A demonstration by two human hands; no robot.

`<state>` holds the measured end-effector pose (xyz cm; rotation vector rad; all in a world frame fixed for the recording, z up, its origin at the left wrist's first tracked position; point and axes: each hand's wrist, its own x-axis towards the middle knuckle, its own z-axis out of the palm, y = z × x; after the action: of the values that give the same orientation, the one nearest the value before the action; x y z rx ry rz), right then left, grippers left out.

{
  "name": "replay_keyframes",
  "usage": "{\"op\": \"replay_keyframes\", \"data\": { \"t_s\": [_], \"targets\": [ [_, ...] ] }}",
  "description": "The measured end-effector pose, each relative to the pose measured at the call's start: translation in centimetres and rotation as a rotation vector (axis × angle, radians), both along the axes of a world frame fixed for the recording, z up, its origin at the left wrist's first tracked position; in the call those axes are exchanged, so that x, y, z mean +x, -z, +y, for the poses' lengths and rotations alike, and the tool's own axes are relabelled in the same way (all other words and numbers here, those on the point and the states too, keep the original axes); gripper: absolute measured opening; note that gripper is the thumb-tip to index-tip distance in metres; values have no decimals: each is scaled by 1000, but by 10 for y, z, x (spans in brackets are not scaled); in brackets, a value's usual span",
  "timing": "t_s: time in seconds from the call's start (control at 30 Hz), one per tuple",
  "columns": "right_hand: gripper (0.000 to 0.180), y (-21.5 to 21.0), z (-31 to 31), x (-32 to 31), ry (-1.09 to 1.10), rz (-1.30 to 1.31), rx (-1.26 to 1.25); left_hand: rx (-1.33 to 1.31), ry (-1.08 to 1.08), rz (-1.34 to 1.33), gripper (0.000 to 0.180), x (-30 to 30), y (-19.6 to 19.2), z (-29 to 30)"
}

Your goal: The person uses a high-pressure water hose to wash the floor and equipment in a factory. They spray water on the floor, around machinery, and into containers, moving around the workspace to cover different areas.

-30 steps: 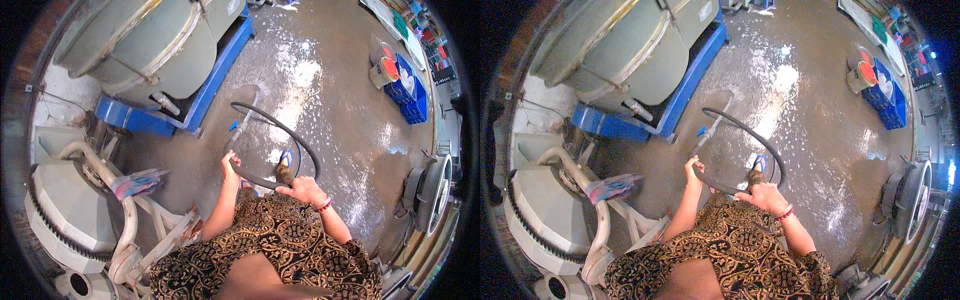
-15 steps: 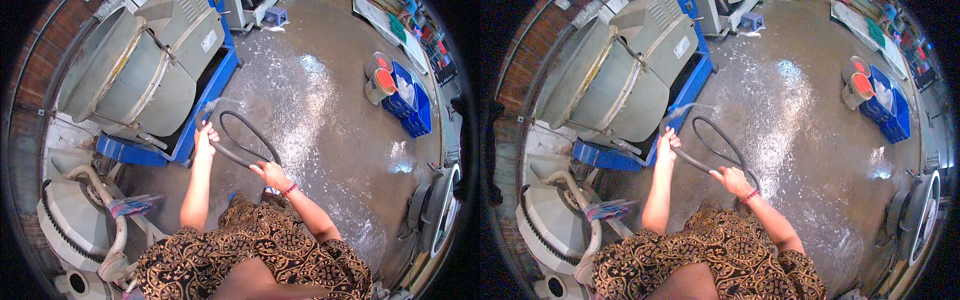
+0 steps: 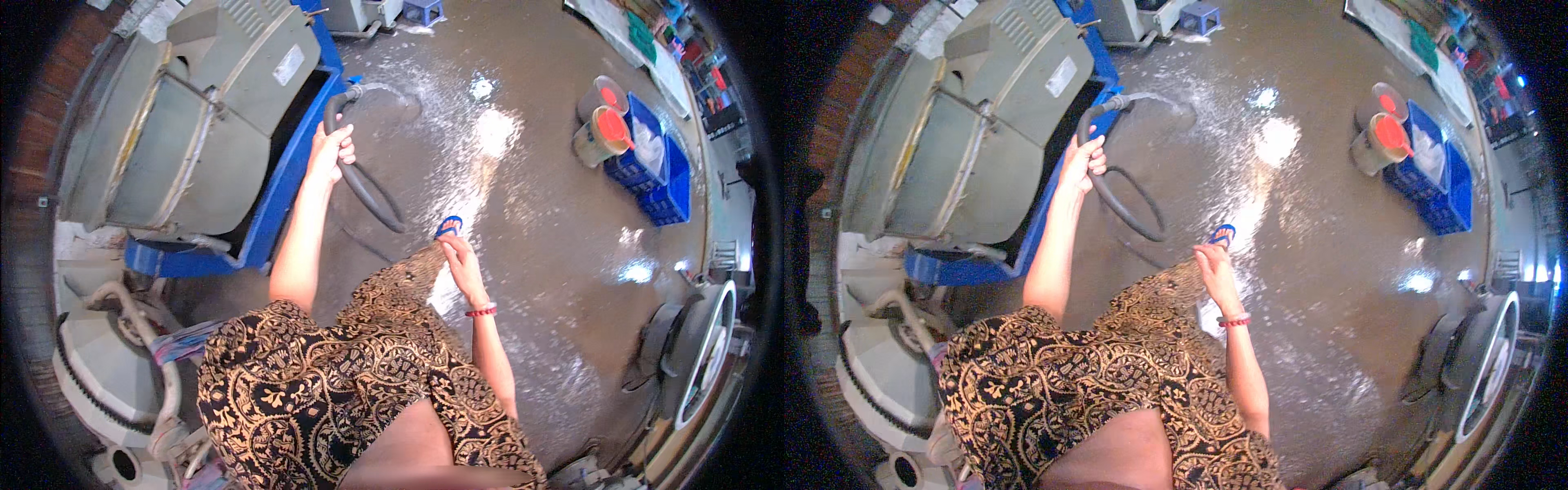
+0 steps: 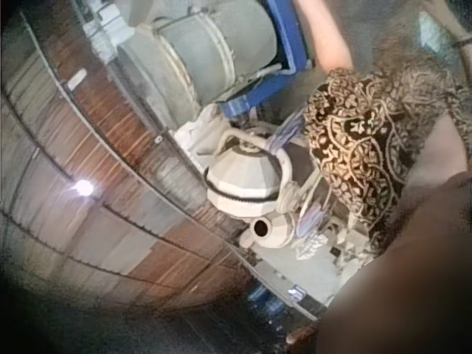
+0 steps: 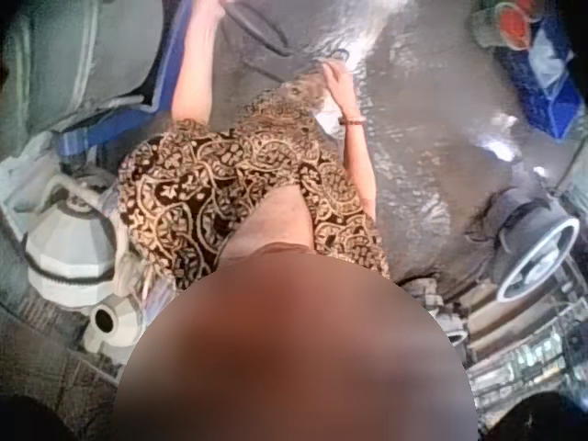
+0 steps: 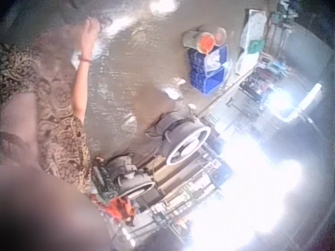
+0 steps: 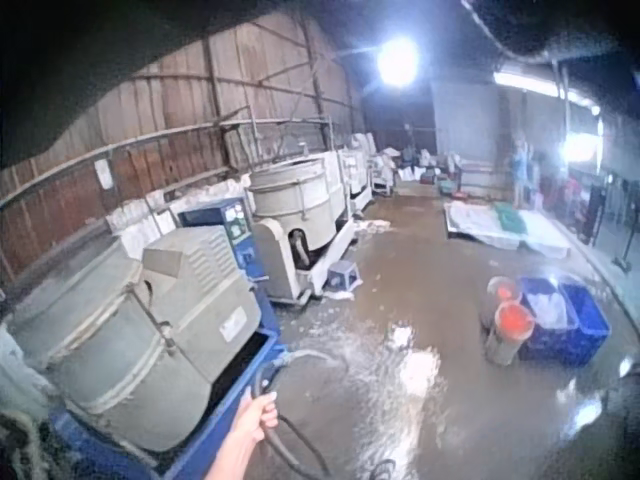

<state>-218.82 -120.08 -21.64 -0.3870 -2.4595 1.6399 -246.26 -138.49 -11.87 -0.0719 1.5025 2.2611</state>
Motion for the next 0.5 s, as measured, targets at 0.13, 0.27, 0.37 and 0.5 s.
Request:
{"op": "replay_keyframes", "data": {
  "t_s": [0.13,0.27,0.37,0.5],
  "targets": [
    [25,70,151,27,309,-8,-345,-34,7,58,50,-60,13,75],
    [14,154,255,131,1083,-200,-793,-17,-50,-12,51,-121,18,162],
    [16,180,256,232,1512,-501,-881,-22,-66,33,50,-158,27,221],
    [12,183,245,250,1466,-812,-931,-36,-62,-60,49,-197,42,290]
  ]
}}
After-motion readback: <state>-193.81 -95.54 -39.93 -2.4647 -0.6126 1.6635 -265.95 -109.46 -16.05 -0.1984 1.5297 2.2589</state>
